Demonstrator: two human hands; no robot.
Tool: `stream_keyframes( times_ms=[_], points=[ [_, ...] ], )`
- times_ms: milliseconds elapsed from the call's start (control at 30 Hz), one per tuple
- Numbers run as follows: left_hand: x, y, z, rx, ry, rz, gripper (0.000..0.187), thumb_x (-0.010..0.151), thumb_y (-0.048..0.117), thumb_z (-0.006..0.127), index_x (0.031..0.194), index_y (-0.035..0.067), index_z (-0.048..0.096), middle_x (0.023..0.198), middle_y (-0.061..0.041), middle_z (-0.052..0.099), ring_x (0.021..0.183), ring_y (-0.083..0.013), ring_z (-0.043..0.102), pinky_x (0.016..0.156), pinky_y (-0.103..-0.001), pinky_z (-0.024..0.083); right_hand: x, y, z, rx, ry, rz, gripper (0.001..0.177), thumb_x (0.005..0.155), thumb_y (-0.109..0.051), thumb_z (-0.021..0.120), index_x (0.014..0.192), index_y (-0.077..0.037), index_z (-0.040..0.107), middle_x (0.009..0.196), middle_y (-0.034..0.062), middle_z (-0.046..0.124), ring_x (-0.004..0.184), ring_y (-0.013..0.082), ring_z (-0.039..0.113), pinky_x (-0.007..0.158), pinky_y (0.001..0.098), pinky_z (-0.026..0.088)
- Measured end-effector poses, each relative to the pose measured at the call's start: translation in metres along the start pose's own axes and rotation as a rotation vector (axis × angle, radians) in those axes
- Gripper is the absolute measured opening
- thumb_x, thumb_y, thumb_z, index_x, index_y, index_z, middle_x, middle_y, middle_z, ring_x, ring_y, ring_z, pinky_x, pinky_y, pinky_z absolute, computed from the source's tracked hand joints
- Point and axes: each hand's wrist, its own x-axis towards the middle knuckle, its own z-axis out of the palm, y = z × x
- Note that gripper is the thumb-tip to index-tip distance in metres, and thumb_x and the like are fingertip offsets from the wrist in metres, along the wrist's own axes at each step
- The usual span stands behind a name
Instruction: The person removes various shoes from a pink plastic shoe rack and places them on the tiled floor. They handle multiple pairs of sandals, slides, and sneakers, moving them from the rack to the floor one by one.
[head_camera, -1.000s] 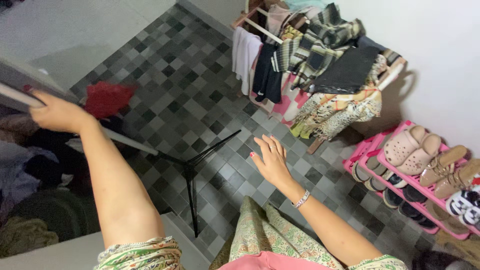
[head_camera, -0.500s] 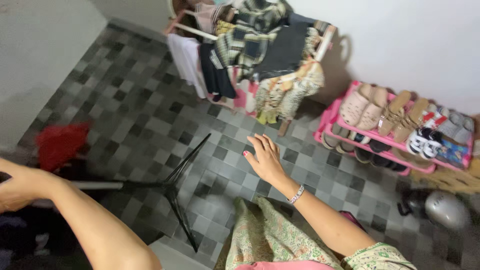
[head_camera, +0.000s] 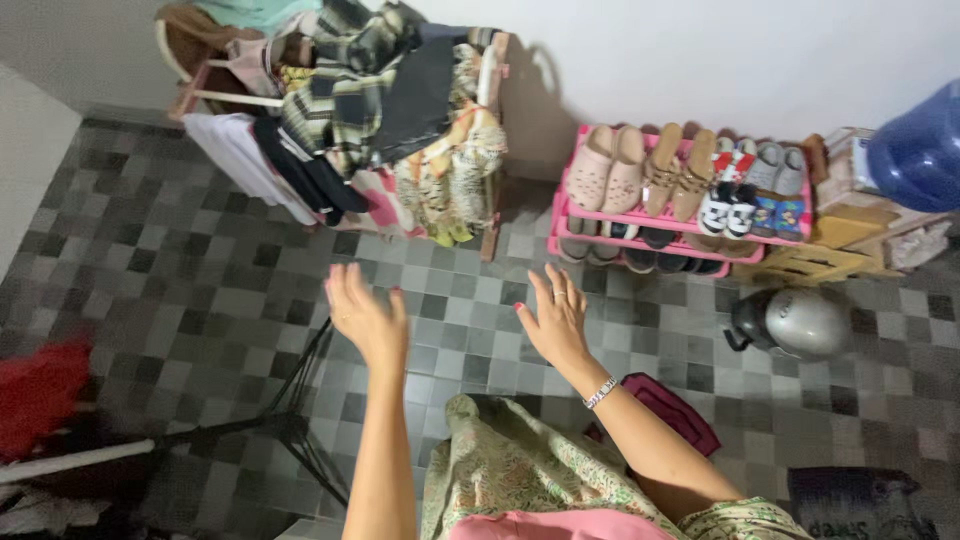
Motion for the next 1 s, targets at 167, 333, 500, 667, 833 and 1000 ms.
stream_keyframes(
  times_ms=[167,333,500,667,833,1000],
  points=[
    [-0.046,0.120,0.043,-0.010,-0.268,0.080,0.087,0.082,0.030,0.077,0.153,0.003,0.037,0.164,-0.019,0.032,0.153,-0.0399,0.026,0.119,-0.058,0.024,-0.029,0.095,-0.051,-0.070,0.031,0.098,0.065,0.089,-0.036,0.070,0.145,-0.009,0.051,0.156,0.0202,0.042,0.143,0.0392,0.037,0.113,0.0573,0.027],
    [-0.087,0.228,0.093,-0.004,-0.360,0.215,0.087,0.087,0.040,0.073,0.157,0.005,0.035,0.167,-0.013,0.029,0.155,-0.0342,0.022,0.121,-0.057,0.020,-0.047,0.195,-0.106,-0.181,0.078,0.123,0.067,0.090,-0.036,0.069,0.149,-0.009,0.048,0.160,0.0189,0.039,0.148,0.0399,0.033,0.114,0.0574,0.027],
    [-0.130,0.321,0.141,-0.015,-0.341,0.366,0.085,0.091,0.052,0.067,0.155,0.005,0.038,0.166,-0.014,0.029,0.155,-0.0332,0.023,0.122,-0.058,0.020,-0.062,0.277,-0.142,-0.246,0.103,0.101,0.073,0.093,-0.039,0.067,0.155,-0.011,0.043,0.164,0.0169,0.035,0.149,0.0379,0.033,0.117,0.0596,0.026],
    [-0.151,0.390,0.161,-0.034,-0.347,0.439,0.088,0.090,0.054,0.066,0.156,0.005,0.037,0.166,-0.013,0.030,0.155,-0.0338,0.026,0.122,-0.059,0.021,-0.059,0.316,-0.182,-0.239,0.162,0.113,0.073,0.095,-0.040,0.066,0.157,-0.014,0.041,0.166,0.0178,0.032,0.152,0.0393,0.030,0.117,0.0634,0.024],
    [-0.160,0.421,0.164,-0.053,-0.372,0.430,0.088,0.090,0.052,0.067,0.157,0.005,0.036,0.166,-0.013,0.030,0.154,-0.0346,0.027,0.122,-0.059,0.021,-0.059,0.341,-0.197,-0.222,0.212,0.150,0.074,0.095,-0.041,0.066,0.159,-0.016,0.040,0.167,0.0165,0.031,0.153,0.0379,0.028,0.118,0.0636,0.024],
    [-0.162,0.435,0.182,-0.005,-0.400,0.331,0.084,0.089,0.050,0.067,0.154,0.007,0.036,0.165,-0.013,0.030,0.153,-0.0335,0.027,0.121,-0.059,0.020,-0.061,0.373,-0.194,-0.275,0.153,0.292,0.077,0.090,-0.043,0.071,0.156,-0.019,0.039,0.164,0.0147,0.030,0.152,0.0382,0.025,0.113,0.0665,0.021]
  ],
)
